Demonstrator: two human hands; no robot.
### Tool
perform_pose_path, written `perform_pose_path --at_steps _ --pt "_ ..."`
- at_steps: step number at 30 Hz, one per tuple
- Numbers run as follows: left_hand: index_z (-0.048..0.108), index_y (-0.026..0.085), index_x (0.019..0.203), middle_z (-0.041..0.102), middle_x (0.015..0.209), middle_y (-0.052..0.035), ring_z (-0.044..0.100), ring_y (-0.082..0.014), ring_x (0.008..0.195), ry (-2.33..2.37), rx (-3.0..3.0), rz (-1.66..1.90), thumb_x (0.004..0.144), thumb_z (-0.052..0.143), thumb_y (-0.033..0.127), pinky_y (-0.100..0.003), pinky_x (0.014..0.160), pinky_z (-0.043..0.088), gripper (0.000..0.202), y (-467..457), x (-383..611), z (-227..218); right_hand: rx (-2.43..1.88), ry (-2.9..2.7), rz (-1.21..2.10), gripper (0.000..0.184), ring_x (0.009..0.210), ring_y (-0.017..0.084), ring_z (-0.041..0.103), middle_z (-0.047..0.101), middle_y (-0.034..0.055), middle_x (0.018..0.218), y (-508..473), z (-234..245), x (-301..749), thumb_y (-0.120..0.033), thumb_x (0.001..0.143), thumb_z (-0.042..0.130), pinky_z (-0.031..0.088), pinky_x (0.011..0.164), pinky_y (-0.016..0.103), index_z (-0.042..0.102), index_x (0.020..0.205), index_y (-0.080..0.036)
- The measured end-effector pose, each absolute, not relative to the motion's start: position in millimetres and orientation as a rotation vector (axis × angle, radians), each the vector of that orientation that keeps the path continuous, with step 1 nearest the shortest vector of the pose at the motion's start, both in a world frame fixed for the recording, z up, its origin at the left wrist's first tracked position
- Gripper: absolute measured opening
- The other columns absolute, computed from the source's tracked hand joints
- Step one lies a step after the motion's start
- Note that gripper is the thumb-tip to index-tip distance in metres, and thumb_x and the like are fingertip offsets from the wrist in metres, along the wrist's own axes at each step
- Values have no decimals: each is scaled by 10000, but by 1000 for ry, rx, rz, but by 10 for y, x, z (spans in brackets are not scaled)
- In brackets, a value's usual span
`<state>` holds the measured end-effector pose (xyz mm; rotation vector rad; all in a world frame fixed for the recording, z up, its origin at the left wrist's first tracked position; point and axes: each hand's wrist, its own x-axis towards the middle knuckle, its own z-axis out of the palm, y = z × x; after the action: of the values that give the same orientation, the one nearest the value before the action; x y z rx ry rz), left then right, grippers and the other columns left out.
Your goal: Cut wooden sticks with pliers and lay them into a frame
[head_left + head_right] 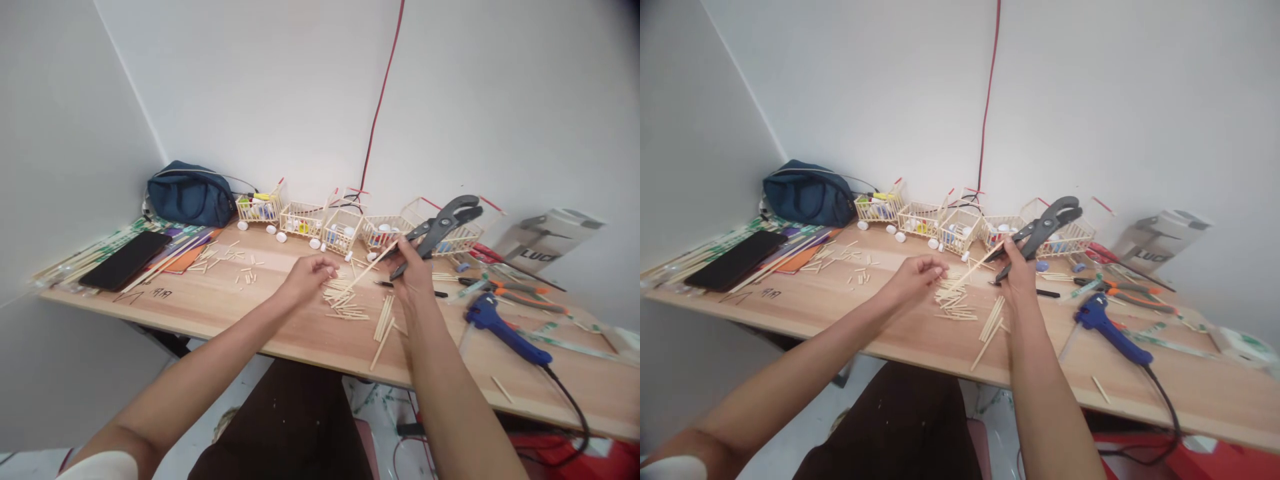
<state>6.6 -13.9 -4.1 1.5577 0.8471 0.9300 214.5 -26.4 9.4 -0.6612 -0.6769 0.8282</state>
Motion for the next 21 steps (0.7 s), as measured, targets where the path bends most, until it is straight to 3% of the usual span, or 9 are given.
perform_pose_path --at_steps 3,7,11,16,21 --pt "690 133 842 697 829 -60 595 -152 762 1052 1975 967 766 571 132 -261 720 423 141 71 67 2 -559 -652 876 298 595 69 523 524 -69 631 -245 103 2254 -277 586 835 526 590 205 563 678 -196" --pt "698 149 771 705 850 -76 601 -192 851 1168 2362 739 742 521 99 -287 788 415 186 195 128 5 -557 -654 894 257 587 76 531 518 -66 624 -218 71 2332 -269 647 797 532 592 220 551 682 -198" --pt "664 140 689 672 767 -89 591 -209 818 1255 2359 621 649 521 53 -292 745 411 172 221 176 -44 -630 -684 905 271 575 96 551 535 -61 615 -204 29 2341 -306 668 785 542 602 253 534 686 -206" --pt "621 150 681 656 755 -96 583 -205 805 1317 2288 595 701 530 85 -280 723 406 114 210 189 -72 -672 -704 921 274 582 110 579 559 -54 624 -212 28 2321 -338 665 789 556 610 272 555 719 -205" --pt "564 159 697 649 810 -113 569 -228 833 1298 2226 665 702 513 14 -314 761 388 154 151 167 -69 -679 -729 893 280 567 114 573 555 -52 625 -222 42 2261 -344 656 794 557 570 281 556 714 -207"
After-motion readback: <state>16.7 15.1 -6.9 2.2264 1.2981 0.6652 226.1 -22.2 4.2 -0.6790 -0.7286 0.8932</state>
